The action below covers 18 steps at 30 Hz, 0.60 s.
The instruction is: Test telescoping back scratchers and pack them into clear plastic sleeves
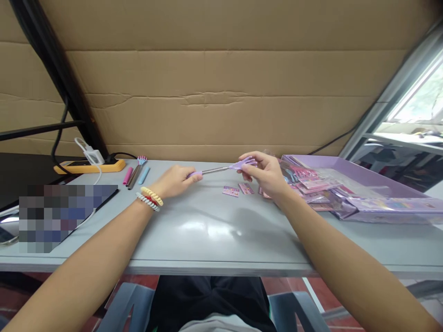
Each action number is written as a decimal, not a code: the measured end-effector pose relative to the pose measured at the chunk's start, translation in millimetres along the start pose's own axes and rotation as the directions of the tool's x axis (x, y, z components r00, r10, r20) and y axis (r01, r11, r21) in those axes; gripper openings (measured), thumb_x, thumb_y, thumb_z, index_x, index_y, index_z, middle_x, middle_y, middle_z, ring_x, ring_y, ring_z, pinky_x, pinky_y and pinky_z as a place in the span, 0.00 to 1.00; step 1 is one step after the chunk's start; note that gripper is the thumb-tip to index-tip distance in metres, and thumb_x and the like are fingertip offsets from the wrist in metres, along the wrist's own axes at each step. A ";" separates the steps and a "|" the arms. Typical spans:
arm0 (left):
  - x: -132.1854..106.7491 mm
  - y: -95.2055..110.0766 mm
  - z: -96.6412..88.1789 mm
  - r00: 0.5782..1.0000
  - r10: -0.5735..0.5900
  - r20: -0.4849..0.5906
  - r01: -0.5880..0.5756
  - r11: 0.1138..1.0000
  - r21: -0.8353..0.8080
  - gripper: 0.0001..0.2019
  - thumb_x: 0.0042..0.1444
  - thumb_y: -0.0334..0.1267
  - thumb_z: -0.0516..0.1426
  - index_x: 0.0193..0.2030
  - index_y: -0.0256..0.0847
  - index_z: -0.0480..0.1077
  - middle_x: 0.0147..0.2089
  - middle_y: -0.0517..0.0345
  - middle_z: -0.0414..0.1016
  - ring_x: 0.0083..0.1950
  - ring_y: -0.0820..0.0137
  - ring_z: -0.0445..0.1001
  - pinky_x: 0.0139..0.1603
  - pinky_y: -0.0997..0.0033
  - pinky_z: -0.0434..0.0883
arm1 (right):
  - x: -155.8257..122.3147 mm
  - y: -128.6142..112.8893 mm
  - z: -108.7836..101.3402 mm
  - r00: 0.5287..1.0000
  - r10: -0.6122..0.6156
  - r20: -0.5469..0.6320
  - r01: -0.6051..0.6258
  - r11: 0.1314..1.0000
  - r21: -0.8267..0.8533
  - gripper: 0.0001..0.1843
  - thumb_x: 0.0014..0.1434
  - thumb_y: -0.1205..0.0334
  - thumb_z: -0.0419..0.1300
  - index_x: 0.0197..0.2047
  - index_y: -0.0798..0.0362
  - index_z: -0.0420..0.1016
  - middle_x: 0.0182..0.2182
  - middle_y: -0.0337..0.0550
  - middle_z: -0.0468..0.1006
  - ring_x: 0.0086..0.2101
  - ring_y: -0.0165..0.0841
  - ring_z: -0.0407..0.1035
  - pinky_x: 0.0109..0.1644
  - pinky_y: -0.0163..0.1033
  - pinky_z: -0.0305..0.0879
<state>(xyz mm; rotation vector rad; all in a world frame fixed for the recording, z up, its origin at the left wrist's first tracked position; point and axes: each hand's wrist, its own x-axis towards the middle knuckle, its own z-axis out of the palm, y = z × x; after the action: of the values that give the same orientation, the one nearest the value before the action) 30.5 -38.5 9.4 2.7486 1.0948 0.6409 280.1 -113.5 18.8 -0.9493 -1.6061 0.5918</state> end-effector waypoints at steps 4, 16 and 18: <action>-0.4 28.2 15.1 0.999 0.014 0.033 -0.009 0.990 -0.143 0.24 0.59 0.58 0.39 0.29 0.41 0.62 0.22 0.62 0.62 0.24 0.73 0.59 0.27 0.72 0.53 | 0.1 -14.2 11.5 0.996 -0.015 -0.087 0.045 0.934 0.355 0.26 0.47 0.38 0.61 0.32 0.55 0.64 0.32 0.45 0.69 0.34 0.34 0.66 0.38 0.39 0.65; -4.6 79.6 41.3 0.997 0.016 0.076 0.013 0.933 -0.360 0.23 0.59 0.57 0.42 0.23 0.41 0.57 0.19 0.64 0.59 0.20 0.75 0.55 0.24 0.70 0.51 | -1.9 -24.8 -4.2 0.962 0.075 -0.262 0.082 0.838 0.540 0.36 0.43 0.38 0.58 0.21 0.55 0.36 0.13 0.33 0.35 0.14 0.23 0.36 0.16 0.32 0.42; -6.2 86.8 39.6 0.996 0.001 0.091 0.032 0.930 -0.367 0.23 0.60 0.55 0.42 0.22 0.41 0.57 0.18 0.64 0.59 0.19 0.75 0.55 0.23 0.70 0.51 | 0.1 -17.0 -4.1 0.964 0.075 -0.257 0.085 0.824 0.561 0.35 0.44 0.40 0.57 0.21 0.55 0.36 0.13 0.33 0.35 0.14 0.23 0.36 0.16 0.32 0.42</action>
<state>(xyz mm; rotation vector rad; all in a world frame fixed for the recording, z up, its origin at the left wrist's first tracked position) 98.0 -104.3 -6.2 2.4188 0.8721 0.6391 279.5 -123.2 33.4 -0.5410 -1.0859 0.8415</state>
